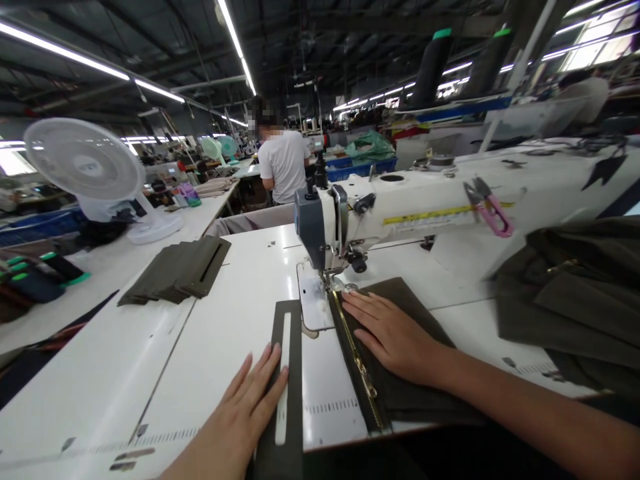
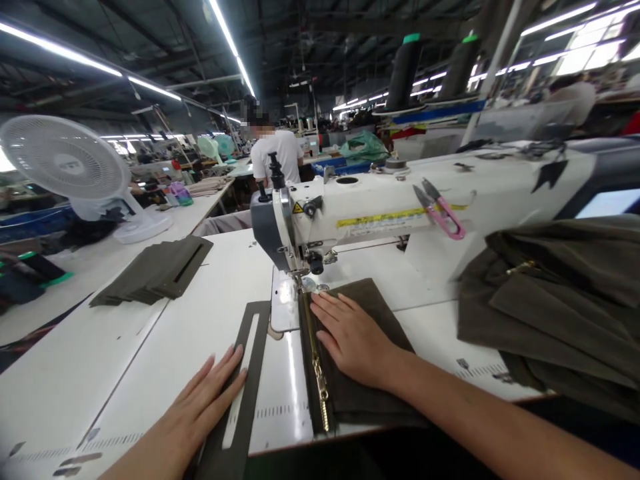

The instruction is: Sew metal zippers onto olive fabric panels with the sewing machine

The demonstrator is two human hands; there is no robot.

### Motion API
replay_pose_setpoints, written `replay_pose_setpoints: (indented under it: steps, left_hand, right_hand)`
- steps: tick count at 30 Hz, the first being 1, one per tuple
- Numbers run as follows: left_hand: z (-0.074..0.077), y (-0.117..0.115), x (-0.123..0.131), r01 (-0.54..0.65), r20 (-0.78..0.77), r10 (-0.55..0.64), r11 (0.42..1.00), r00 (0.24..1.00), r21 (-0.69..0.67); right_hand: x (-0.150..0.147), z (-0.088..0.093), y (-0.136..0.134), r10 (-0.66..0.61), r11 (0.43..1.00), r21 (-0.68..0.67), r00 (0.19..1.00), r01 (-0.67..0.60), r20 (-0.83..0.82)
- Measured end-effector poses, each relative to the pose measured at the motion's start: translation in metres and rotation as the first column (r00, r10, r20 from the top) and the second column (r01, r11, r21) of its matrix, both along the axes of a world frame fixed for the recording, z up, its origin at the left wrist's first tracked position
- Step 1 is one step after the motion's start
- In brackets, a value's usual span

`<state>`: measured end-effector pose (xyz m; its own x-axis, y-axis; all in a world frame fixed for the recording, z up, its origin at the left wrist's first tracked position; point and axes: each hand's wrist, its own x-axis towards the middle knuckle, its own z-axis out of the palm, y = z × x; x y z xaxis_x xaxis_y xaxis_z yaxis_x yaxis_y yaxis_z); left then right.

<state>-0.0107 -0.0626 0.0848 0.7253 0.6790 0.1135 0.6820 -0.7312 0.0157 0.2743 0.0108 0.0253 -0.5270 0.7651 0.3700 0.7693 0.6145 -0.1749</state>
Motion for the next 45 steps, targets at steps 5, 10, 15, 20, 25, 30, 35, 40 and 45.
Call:
replay_pose_setpoints:
  steps: [5, 10, 15, 20, 25, 30, 35, 40, 45]
  left_hand:
    - [-0.002, 0.008, -0.004, 0.109, -0.166, -0.093, 0.990, 0.982, 0.090]
    - [0.001, 0.015, -0.004, 0.107, -0.110, -0.099, 0.992, 0.989, 0.070]
    - [-0.005, 0.035, -0.002, 0.098, -0.006, -0.098, 0.995, 0.995, -0.008]
    - [-0.032, 0.057, 0.007, -0.102, 0.195, 0.087, 0.992, 0.977, 0.071]
    - [-0.031, 0.076, 0.014, -0.233, 0.350, 0.196, 0.970, 0.916, 0.065]
    - [-0.025, 0.077, 0.039, -0.096, 0.583, -0.011, 0.983, 0.812, 0.153]
    - [-0.033, 0.074, 0.082, -0.031, 0.310, -0.045, 0.971, 0.950, 0.238]
    - [-0.036, 0.074, 0.093, -0.024, 0.222, -0.032, 0.969, 0.975, 0.244]
    - [-0.037, 0.077, 0.089, -0.012, 0.203, -0.033, 0.976, 0.979, 0.218]
  right_hand:
    - [0.000, 0.006, -0.001, -0.018, 1.000, -0.022, 1.000, 0.018, 0.014]
    - [-0.004, 0.018, 0.000, 0.035, 0.998, -0.051, 0.995, -0.030, 0.095]
    - [-0.004, 0.015, 0.001, 0.031, 0.999, -0.011, 0.998, -0.030, 0.054]
    - [0.000, 0.001, 0.004, 0.004, 0.995, 0.102, 1.000, -0.002, -0.023]
    - [0.001, -0.005, 0.000, 0.030, 0.999, 0.032, 0.999, -0.029, -0.043]
    - [-0.008, -0.001, -0.015, 0.018, 1.000, 0.014, 0.998, -0.017, -0.053]
    - [-0.011, 0.004, -0.020, 0.072, 0.997, 0.003, 0.994, -0.072, -0.078]
    - [-0.009, 0.005, -0.017, 0.077, 0.997, -0.018, 0.993, -0.079, -0.085]
    - [-0.011, 0.006, -0.018, 0.050, 0.998, -0.035, 0.996, -0.053, -0.073]
